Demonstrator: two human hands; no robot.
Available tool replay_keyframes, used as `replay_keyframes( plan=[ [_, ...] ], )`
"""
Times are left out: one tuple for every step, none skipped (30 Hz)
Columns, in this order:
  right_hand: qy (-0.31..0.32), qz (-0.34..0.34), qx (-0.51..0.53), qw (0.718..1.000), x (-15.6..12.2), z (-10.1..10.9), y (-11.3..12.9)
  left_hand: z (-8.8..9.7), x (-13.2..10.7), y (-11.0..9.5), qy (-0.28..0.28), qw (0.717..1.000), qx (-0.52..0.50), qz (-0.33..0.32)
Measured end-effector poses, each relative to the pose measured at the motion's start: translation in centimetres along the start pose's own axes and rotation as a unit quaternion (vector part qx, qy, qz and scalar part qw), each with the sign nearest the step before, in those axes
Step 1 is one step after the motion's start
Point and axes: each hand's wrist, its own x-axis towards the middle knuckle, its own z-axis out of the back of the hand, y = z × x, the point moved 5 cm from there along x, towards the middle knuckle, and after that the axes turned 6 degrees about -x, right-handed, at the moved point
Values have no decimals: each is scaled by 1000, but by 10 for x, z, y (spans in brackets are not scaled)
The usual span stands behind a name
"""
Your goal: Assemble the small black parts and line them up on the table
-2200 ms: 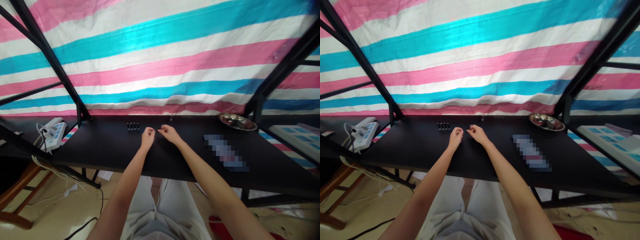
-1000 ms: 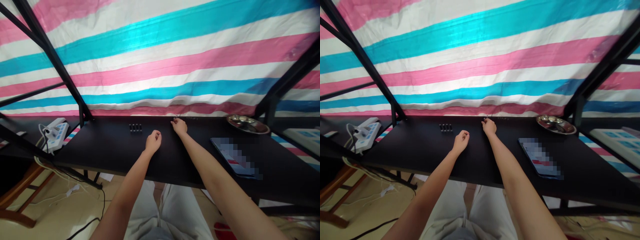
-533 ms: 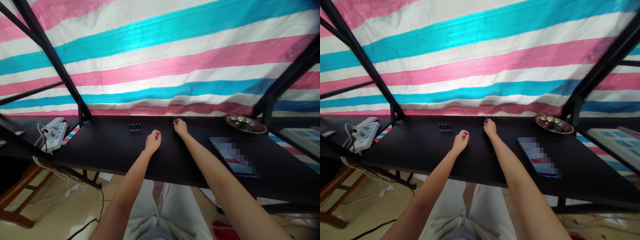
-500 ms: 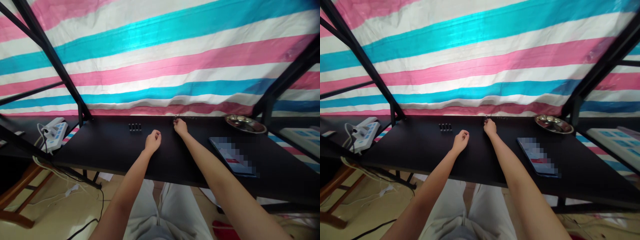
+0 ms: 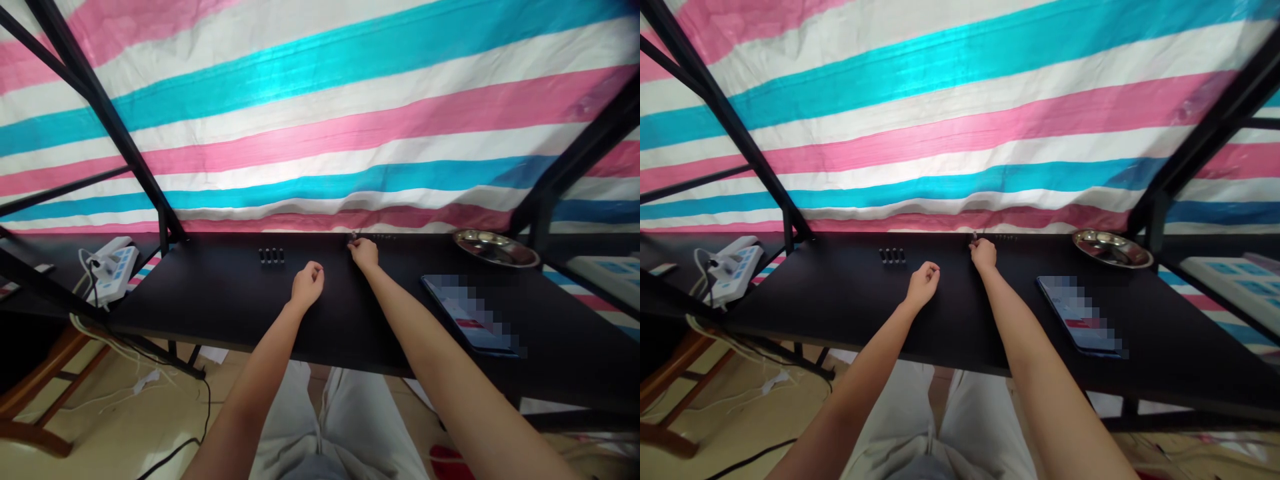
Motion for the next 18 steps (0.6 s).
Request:
replay_keyframes(
  plan=[
    [-2,-2,0,1000,0,0,0,0,0,0,1,1000,1,0],
    [-4,-3,1,1000,0,1,0,0,0,-1,2,1000,1,0],
    [-5,-5,3,1000,1,1,0,0,0,-1,3,1000,2,2],
    [-7,-6,4,1000,1,1,0,0,0,-1,3,1000,3,3],
    [-7,-7,6,1000,1,1,0,0,0,-1,2,1000,4,4],
    [-8,-7,7,1000,2,1,0,0,0,-1,2,1000,5,4],
    [-8,-6,8,1000,2,1,0,0,0,0,2,1000,5,4],
    [-7,-4,9,1000,2,1,0,0,0,0,2,1000,5,3],
    [-6,-2,11,1000,3,1,-1,0,1,1,2,1000,6,2],
    [-4,0,13,1000,3,1,-1,-1,1,1,1,1000,6,1],
    [0,0,17,1000,2,1,-1,0,1,1,-2,1000,6,1],
    [4,-1,23,1000,2,2,-2,0,2,2,-6,1000,7,1],
    [9,-3,32,999,1,2,-3,1,2,2,-13,1000,7,0],
    [10,-5,45,999,0,4,-4,3,3,2,-23,1000,7,-1],
    [5,-4,64,998,-2,6,-4,5,3,2,-35,999,7,0],
    [-6,-3,87,996,-4,9,-5,7,4,2,-47,999,6,4],
    [-25,-4,113,993,-6,13,-4,9,4,2,-60,998,5,12],
    [-49,-5,144,988,-10,17,-4,11,5,3,-71,997,6,22]
  ],
)
